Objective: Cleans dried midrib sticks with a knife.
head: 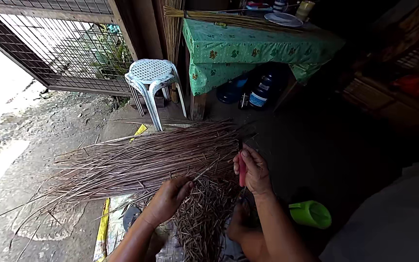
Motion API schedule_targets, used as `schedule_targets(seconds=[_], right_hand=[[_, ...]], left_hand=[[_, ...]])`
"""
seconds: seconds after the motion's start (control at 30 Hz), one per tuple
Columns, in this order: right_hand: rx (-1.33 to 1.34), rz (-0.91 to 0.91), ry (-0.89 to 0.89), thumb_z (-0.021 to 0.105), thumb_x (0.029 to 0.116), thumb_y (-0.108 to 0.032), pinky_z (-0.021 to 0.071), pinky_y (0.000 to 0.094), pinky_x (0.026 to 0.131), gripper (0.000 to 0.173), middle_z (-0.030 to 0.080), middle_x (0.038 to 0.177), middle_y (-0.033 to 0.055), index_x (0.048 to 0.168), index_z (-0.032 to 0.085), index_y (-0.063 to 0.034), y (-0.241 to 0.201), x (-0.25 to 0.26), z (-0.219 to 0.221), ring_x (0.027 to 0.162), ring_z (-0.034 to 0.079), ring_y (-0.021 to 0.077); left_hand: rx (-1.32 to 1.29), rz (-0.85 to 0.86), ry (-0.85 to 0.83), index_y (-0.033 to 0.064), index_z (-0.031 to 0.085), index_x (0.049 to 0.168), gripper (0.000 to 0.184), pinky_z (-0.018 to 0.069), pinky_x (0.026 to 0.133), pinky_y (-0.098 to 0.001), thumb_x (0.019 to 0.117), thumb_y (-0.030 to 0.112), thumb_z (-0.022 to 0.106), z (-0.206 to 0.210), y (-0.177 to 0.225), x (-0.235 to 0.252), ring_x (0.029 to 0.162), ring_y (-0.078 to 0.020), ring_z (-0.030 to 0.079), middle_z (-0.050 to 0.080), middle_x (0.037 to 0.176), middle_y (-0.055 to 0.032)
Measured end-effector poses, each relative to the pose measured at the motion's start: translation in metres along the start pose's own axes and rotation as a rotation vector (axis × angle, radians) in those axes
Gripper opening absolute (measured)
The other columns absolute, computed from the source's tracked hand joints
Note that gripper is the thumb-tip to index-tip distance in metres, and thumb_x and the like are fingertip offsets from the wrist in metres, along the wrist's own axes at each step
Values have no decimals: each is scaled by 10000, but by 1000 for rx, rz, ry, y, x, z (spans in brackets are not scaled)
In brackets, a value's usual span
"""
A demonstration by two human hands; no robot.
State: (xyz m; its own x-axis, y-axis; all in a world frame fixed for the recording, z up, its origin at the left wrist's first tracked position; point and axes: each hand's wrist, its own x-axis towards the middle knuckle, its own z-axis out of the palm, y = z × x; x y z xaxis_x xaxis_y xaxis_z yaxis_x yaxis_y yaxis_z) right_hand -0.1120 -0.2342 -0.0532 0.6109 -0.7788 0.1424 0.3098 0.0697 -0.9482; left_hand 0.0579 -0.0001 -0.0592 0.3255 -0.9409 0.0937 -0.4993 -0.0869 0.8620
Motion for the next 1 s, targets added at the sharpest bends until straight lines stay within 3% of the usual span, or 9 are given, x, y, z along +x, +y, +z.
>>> schedule_targets(seconds=[0.1,0.2,0.27,0.43,0.57,0.7,1.0], right_hand=[[9,6,13,420,1091,-127,565,257,539,312,690,807,76,1308,563,46,-3,0,-3,591,636,127],[17,99,-244,449,1077,-142,558,264,540,380,679,812,71,1386,527,65,0,-9,6,600,629,127],[11,148,-363,479,1077,-153,553,258,533,365,689,811,61,1364,563,57,7,-16,19,596,628,114],[49,117,-259,469,1075,-123,547,241,523,253,686,788,65,1189,630,35,13,-14,23,576,624,109],[-62,116,-384,506,1068,-157,538,233,518,229,695,776,34,1070,654,18,11,-19,23,571,621,84],[-137,88,-504,560,1054,-147,539,216,531,236,703,760,12,1084,699,42,17,-28,32,574,618,53],[-226,-118,-387,572,1042,-115,552,203,547,212,715,786,11,1047,711,46,14,-17,17,603,632,39]], left_hand=[[2,-12,11,83,723,1078,339,470,604,-191,1082,295,458,0,0,-1,617,3,533,605,728,59],[3,-11,18,77,722,1102,331,476,600,-200,1079,297,475,2,0,0,612,-10,538,620,745,45],[6,-13,21,78,722,1121,328,489,603,-208,1076,305,490,5,1,1,618,-16,551,637,765,36],[81,13,38,72,719,1171,334,526,663,-236,1073,297,493,7,-1,-1,670,-44,600,676,817,1],[77,14,71,59,733,1129,315,538,722,-229,1060,290,529,8,1,1,729,-40,630,703,863,-13],[-30,17,85,58,735,1098,293,514,662,-179,1052,287,558,8,1,1,684,6,594,682,822,29],[-77,27,54,61,737,1080,282,494,637,-165,1049,283,567,4,3,-1,665,21,570,666,805,45]])
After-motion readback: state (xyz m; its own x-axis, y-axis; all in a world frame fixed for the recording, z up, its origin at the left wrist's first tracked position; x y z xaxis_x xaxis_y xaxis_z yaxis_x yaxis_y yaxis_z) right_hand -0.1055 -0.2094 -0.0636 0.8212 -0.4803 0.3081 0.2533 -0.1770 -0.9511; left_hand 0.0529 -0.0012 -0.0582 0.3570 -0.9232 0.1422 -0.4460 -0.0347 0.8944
